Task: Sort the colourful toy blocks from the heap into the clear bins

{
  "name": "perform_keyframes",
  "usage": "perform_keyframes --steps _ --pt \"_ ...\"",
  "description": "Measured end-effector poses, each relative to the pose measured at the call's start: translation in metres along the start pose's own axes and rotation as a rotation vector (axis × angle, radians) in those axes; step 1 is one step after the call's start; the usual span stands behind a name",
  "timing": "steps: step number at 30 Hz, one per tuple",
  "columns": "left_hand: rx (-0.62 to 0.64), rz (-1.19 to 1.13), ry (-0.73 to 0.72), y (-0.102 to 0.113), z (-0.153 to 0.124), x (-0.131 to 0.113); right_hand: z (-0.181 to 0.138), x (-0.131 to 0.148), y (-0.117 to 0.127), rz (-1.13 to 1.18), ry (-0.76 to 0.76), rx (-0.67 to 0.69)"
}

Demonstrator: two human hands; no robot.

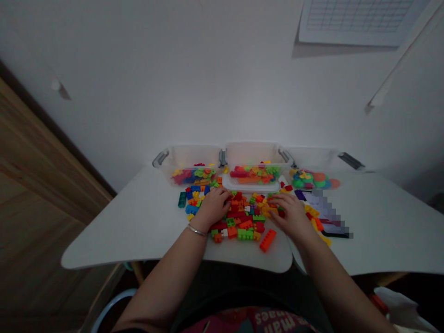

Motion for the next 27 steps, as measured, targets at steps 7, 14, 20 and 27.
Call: perform_keyframes --steps 7,14,20,27 --pt "0.003 0.003 0.001 0.001 0.000 0.000 -0.004 -0.004 -0.012 -0.067 -0.025 0.089" --pt "0.001 0.009 0.004 -0.001 0.000 0.000 -0.008 -0.005 -0.025 -0.049 -0.019 0.133" --pt "0.002 0.005 0.003 -0.002 0.000 0.001 -0.003 -0.007 -0.016 0.094 -0.025 0.038" --pt "0.003 0.005 -0.001 0.000 0.000 0.000 0.020 -0.010 0.028 0.255 -0.189 -0.206"
Point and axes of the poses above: each hand's wrist, its own z-axis towards the middle knuckle, its own y-axis out of the back of the hand, x = y × z, the point moved 9 cm from there along z, towards the middle knuckle, and after that the axes turned 3 degrees about z, right-handed, at the moved point
